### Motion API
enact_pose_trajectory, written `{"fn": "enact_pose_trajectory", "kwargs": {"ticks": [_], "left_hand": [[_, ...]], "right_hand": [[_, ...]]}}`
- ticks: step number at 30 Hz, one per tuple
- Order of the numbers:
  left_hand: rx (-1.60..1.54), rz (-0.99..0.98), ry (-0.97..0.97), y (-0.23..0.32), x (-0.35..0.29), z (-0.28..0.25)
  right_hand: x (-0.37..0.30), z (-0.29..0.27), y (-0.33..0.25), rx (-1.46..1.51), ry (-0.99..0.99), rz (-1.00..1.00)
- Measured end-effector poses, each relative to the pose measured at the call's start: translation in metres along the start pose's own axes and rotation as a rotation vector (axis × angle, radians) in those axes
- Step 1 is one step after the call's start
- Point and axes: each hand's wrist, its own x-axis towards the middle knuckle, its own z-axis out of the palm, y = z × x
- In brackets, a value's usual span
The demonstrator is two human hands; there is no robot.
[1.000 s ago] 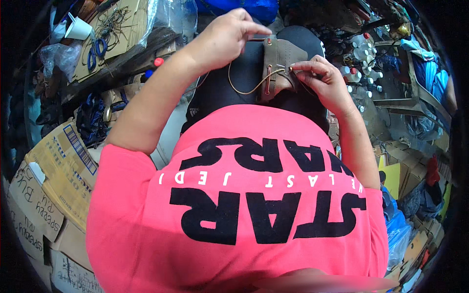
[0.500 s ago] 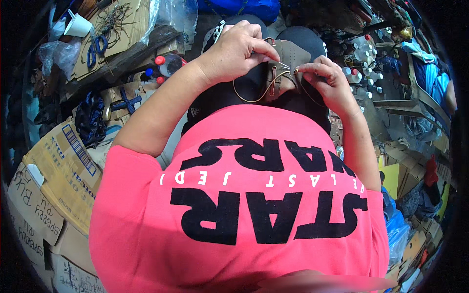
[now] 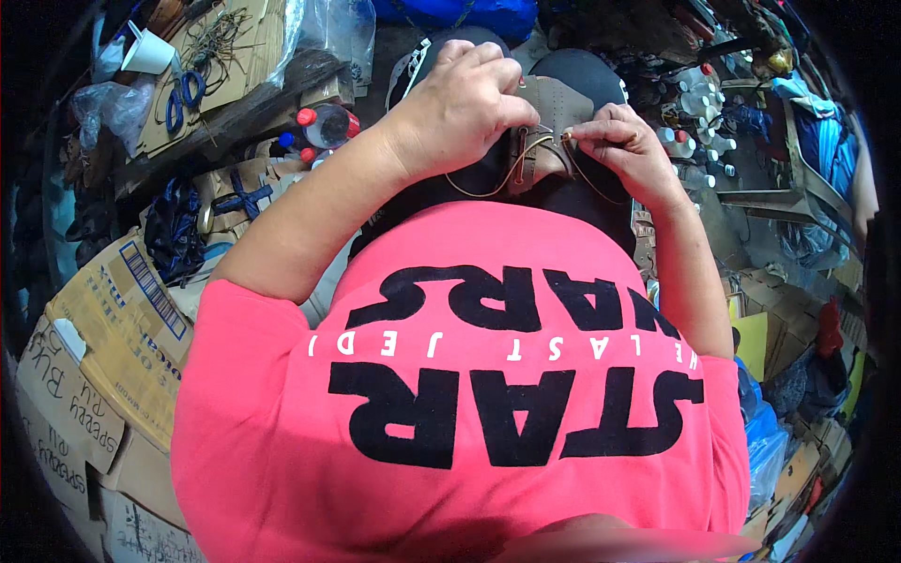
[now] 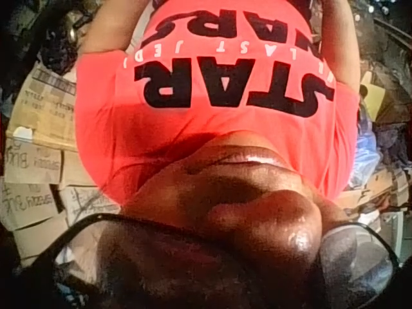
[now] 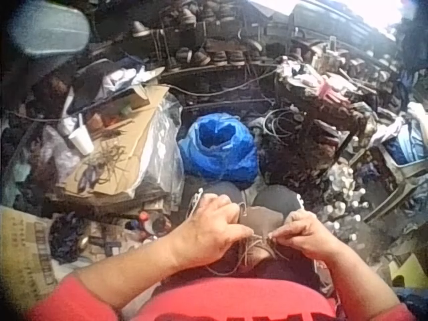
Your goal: Stitch together leather shoe components by hand using a needle and thread.
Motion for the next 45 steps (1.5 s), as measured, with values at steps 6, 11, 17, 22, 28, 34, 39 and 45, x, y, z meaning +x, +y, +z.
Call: {"fn": "enact_pose_trajectory", "kwargs": {"ticks": [6, 11, 17, 22, 28, 34, 39, 45], "left_hand": [[-0.028, 0.021, -0.019, 0.003, 0.003, 0.002], [-0.511, -0.171, -0.151, -0.035, -0.003, 0.024], [-0.578, -0.18, -0.196, -0.039, -0.002, 0.028], [-0.493, -0.281, -0.181, -0.028, -0.007, 0.012], [-0.377, -0.305, -0.021, -0.011, -0.024, 0.027], [-0.393, -0.341, -0.009, -0.006, -0.03, 0.021], [-0.56, -0.482, -0.052, -0.004, -0.02, 0.022], [-0.561, -0.546, -0.065, 0.009, -0.013, 0.024]], "right_hand": [[0.003, 0.0, 0.004, -0.012, -0.013, -0.013], [0.008, 0.005, 0.009, -0.029, -0.015, -0.052], [0.007, 0.0, 0.007, -0.163, 0.009, -0.099], [-0.003, 0.009, 0.0, -0.015, 0.101, -0.069], [-0.007, 0.018, -0.001, -0.168, 0.158, -0.09], [-0.012, 0.017, 0.0, -0.118, 0.187, -0.109], [-0.01, 0.021, 0.004, -0.092, 0.207, -0.105], [-0.011, 0.025, -0.003, -0.146, 0.219, -0.006]]}}
